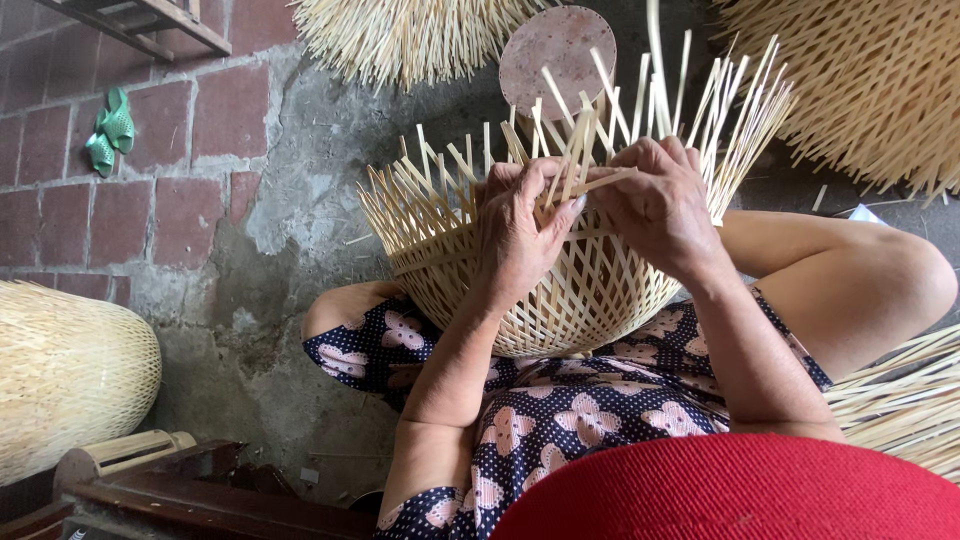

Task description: The person weaves a basket by hand, interlacing thin bamboo strips through a vertical framework. They sit on the floor and repeatedly pass a strip through the structure, tightening it to form the basket's body.

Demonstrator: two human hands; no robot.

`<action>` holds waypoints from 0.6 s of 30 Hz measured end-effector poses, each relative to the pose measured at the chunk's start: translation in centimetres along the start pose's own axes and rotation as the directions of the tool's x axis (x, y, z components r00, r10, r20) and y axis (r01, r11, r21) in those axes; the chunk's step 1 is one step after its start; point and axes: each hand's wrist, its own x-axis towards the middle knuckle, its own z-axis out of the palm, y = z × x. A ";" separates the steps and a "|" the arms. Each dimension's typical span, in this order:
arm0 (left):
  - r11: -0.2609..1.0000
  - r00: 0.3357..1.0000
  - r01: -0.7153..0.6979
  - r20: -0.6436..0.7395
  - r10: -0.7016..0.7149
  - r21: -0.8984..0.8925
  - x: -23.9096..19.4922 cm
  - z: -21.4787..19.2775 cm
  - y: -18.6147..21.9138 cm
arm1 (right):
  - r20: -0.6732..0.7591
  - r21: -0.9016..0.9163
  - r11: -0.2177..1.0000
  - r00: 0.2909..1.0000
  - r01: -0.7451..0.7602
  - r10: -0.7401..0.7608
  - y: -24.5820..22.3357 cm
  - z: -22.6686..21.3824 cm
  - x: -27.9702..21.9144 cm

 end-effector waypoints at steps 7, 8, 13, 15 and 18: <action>0.999 1.000 0.021 0.015 -0.021 0.047 -0.2 -0.1 0.0 | 0.155 0.803 0.518 0.943 -0.295 0.296 0.4 0.5 2.0; 0.999 1.000 0.025 0.014 -0.026 0.042 -0.2 -0.1 -0.2 | 0.075 0.678 0.719 0.987 -0.154 0.141 0.4 0.3 1.9; 0.998 1.000 0.007 0.004 -0.007 0.059 -0.5 0.8 -1.4 | 0.078 0.838 0.531 0.990 -0.127 0.114 0.4 -1.4 -0.1; 0.996 1.000 0.005 0.000 -0.005 0.086 -0.5 1.1 -1.5 | -0.139 0.586 0.808 0.990 0.064 0.022 0.4 -1.3 -0.6; 0.998 1.000 0.019 0.002 -0.019 0.059 -0.4 0.7 -1.0 | -0.326 -0.126 0.980 0.927 0.153 -0.186 0.3 -0.8 -0.4</action>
